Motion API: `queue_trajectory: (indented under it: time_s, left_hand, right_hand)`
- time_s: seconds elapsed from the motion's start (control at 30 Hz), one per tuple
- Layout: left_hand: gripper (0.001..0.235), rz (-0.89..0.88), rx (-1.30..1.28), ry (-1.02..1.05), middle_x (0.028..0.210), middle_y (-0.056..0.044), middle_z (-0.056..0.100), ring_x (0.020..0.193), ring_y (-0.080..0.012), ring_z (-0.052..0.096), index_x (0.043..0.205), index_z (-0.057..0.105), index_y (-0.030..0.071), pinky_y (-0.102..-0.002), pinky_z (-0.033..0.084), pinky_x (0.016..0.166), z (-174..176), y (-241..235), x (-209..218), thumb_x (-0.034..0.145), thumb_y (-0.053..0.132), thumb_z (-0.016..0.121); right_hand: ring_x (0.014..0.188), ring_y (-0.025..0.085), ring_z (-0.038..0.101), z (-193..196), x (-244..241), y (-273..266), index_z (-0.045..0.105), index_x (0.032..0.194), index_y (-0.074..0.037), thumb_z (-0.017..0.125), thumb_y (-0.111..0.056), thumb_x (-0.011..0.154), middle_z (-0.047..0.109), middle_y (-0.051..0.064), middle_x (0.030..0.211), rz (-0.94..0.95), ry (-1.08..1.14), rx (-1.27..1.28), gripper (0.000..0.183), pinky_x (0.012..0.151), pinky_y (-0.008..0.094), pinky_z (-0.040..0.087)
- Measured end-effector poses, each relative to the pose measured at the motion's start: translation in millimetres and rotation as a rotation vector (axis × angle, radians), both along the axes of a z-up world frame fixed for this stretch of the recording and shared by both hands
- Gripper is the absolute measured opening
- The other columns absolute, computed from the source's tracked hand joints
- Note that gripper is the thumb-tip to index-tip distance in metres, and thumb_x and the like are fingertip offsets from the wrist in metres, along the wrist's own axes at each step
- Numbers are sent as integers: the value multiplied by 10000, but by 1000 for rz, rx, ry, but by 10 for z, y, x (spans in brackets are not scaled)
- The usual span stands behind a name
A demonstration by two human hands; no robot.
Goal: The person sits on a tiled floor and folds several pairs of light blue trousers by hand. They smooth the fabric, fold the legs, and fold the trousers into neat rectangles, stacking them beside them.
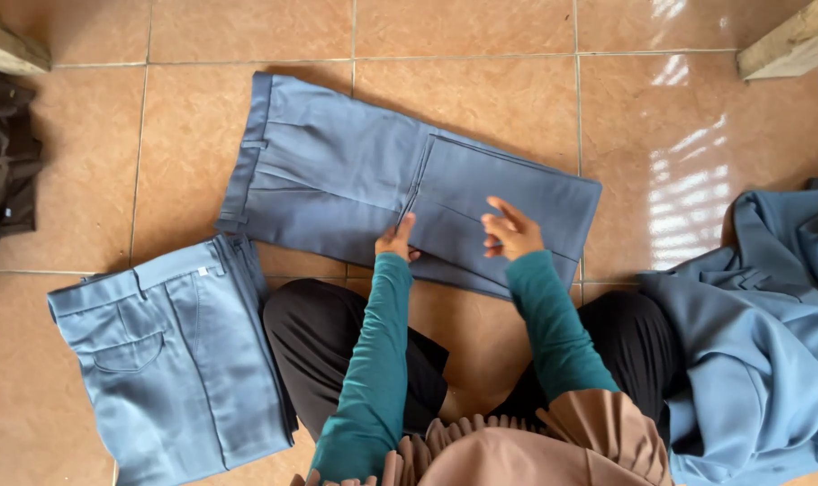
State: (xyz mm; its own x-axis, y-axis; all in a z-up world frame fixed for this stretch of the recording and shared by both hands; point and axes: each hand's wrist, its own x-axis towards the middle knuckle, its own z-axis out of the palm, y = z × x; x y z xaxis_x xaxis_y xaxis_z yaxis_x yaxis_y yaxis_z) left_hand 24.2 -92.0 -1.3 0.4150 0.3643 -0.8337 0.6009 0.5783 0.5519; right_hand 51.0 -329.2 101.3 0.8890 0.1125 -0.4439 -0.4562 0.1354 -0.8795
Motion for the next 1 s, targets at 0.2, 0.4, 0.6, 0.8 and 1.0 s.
queue_trajectory:
  time_s: [0.2, 0.4, 0.6, 0.8, 1.0]
  left_hand:
    - [755, -566, 435, 102, 872, -129, 783, 673, -200, 772, 1278, 664, 87, -316, 675, 652, -455, 83, -19, 781, 644, 773]
    - [616, -534, 419, 147, 778, -131, 772, 583, -244, 756, 1215, 669, 11, -294, 668, 601, 84, 7, -244, 832, 488, 743]
    - [453, -709, 825, 236, 1134, -113, 760, 1046, -300, 727, 1177, 637, 189, -461, 607, 878, 205, -42, -356, 862, 503, 727]
    - [604, -795, 1689, -462, 1590, -130, 372, 1459, -353, 381, 1459, 502, 221, -507, 414, 1087, 141, -593, -102, 898, 313, 705]
    - [711, -1176, 1587, -473, 1707, -80, 163, 1569, -308, 114, 1626, 227, 289, -505, 85, 1277, -74, -758, 1, 991, 382, 534]
  right_hand:
    - [507, 221, 669, -726, -57, -1011, 722, 1229, -250, 785, -273, 897, 700, 73, 762, -103, 68, -498, 338, 456, 347, 647]
    - [731, 283, 703, -809, -137, -1212, 686, 1281, -147, 707, -168, 955, 701, 181, 934, -121, 170, -607, 328, 532, 439, 682]
    - [634, 263, 649, -939, -151, -1222, 688, 1246, -119, 720, -152, 936, 664, 185, 836, -211, 141, -584, 314, 444, 434, 648]
    - [924, 371, 681, -621, -131, -258, 724, 1261, -124, 654, -143, 1013, 727, 170, 973, -230, -857, -1140, 258, 876, 488, 531]
    - [1556, 315, 210, -1110, 13, 279, 261, 1634, -317, 214, -566, 1103, 319, 39, 1669, 354, -603, -1191, 588, 1264, 550, 134]
